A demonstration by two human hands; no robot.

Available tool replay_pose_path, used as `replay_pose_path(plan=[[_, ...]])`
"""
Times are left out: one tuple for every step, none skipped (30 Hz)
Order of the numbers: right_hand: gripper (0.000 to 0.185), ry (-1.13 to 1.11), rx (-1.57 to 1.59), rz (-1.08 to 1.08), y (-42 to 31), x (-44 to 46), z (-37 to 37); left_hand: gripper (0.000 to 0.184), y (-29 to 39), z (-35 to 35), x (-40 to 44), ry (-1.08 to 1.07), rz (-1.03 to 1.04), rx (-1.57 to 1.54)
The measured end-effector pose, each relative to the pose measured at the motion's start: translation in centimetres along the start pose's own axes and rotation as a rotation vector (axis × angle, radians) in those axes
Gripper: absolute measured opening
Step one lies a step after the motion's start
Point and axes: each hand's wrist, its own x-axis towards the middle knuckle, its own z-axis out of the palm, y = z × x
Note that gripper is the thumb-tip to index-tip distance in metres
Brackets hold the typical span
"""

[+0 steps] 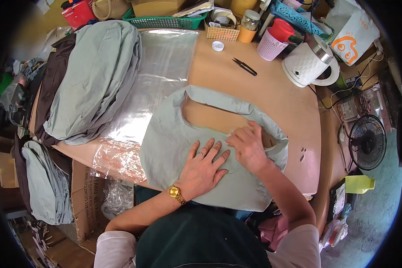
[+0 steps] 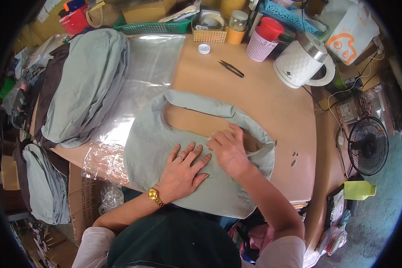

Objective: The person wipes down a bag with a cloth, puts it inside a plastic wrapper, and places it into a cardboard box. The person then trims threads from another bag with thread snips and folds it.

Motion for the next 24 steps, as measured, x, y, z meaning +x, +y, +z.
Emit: replay_pose_path(plan=[[0.014, -0.002, -0.002, -0.001, 0.3, 0.0, -0.4, 0.048, 0.0, 0.0, 0.0, -0.003, 0.003, -0.007], [0.014, -0.027, -0.012, -0.011, 0.5, 0.1, -0.7, 0.048, -0.1, -0.1, 0.1, -0.005, 0.005, -0.013], [0.014, -0.054, -0.016, -0.012, 0.5, 0.0, -0.7, 0.048, -0.1, -0.1, 0.1, -0.012, 0.004, -0.015], [0.014, -0.056, -0.012, -0.003, 0.1, 0.4, -0.3, 0.048, 0.0, -0.2, 0.0, -0.018, 0.004, -0.004], [0.015, -0.043, -0.004, -0.021, -0.2, 1.5, 0.4, 0.049, 0.0, -0.2, 0.1, -0.016, 0.003, 0.008], [0.015, -0.029, 0.003, -0.042, -0.4, 2.2, 0.7, 0.049, 0.1, -0.1, 0.2, -0.013, 0.004, 0.007], [0.015, -0.028, 0.001, -0.043, -0.4, 2.2, 0.7, 0.049, 0.1, -0.1, 0.1, -0.018, -0.004, 0.009], [0.016, -0.026, 0.002, -0.042, -0.4, 2.1, 0.7, 0.049, 0.0, -0.1, 0.1, -0.024, -0.015, 0.011], [0.017, -0.025, 0.005, -0.042, -0.5, 2.0, 0.7, 0.049, 0.0, -0.1, 0.0, -0.024, -0.019, 0.012], [0.017, -0.023, 0.008, -0.044, -0.4, 1.4, 0.2, 0.048, 0.0, -0.1, 0.0, -0.009, -0.013, -0.005], [0.018, -0.028, -0.017, -0.046, 0.1, 0.5, -0.6, 0.047, -0.1, -0.1, 0.0, 0.007, -0.006, -0.021], [0.019, -0.036, -0.041, -0.046, 0.3, 0.0, -0.9, 0.047, -0.2, -0.1, 0.1, 0.006, -0.007, -0.021], [0.019, -0.039, -0.039, -0.042, 0.2, 0.1, -0.8, 0.047, -0.1, 0.0, 0.0, 0.002, -0.007, -0.024], [0.018, -0.053, -0.057, -0.066, 0.2, 0.5, -0.6, 0.046, -0.1, 0.0, 0.1, 0.003, -0.004, -0.023], [0.016, -0.064, -0.078, -0.092, 0.2, 1.1, -0.5, 0.046, -0.2, 0.0, 0.1, 0.006, -0.002, -0.021], [0.016, -0.063, -0.08, -0.094, -0.3, 1.8, -0.1, 0.047, -0.2, 0.0, 0.1, -0.007, -0.001, -0.013], [0.014, -0.058, -0.072, -0.111, -0.9, 2.8, 0.4, 0.047, -0.1, 0.0, 0.0, -0.017, -0.003, -0.004], [0.012, -0.05, -0.061, -0.127, -1.3, 3.3, 0.7, 0.047, -0.1, 0.0, -0.1, -0.013, -0.006, 0.0], [0.012, -0.045, -0.06, -0.135, -1.3, 3.2, 0.7, 0.048, -0.1, 0.0, -0.1, -0.009, -0.009, -0.017], [0.011, -0.038, -0.079, -0.153, -1.1, 2.7, 0.5, 0.049, -0.2, 0.0, -0.1, -0.003, -0.012, -0.032], [0.01, -0.029, -0.098, -0.166, -0.9, 2.2, 0.3, 0.049, -0.2, 0.1, -0.1, 0.0, -0.016, -0.023], [0.01, -0.023, -0.097, -0.172, -0.5, 1.8, -0.1, 0.049, -0.3, 0.2, -0.1, 0.025, -0.006, -0.04], [0.01, -0.051, -0.101, -0.178, 0.0, 1.5, -0.7, 0.049, -0.3, 0.2, -0.1, 0.05, 0.005, -0.06], [0.01, -0.082, -0.104, -0.181, 0.1, 1.3, -1.0, 0.049, -0.3, 0.1, 0.0, 0.051, 0.004, -0.058]])
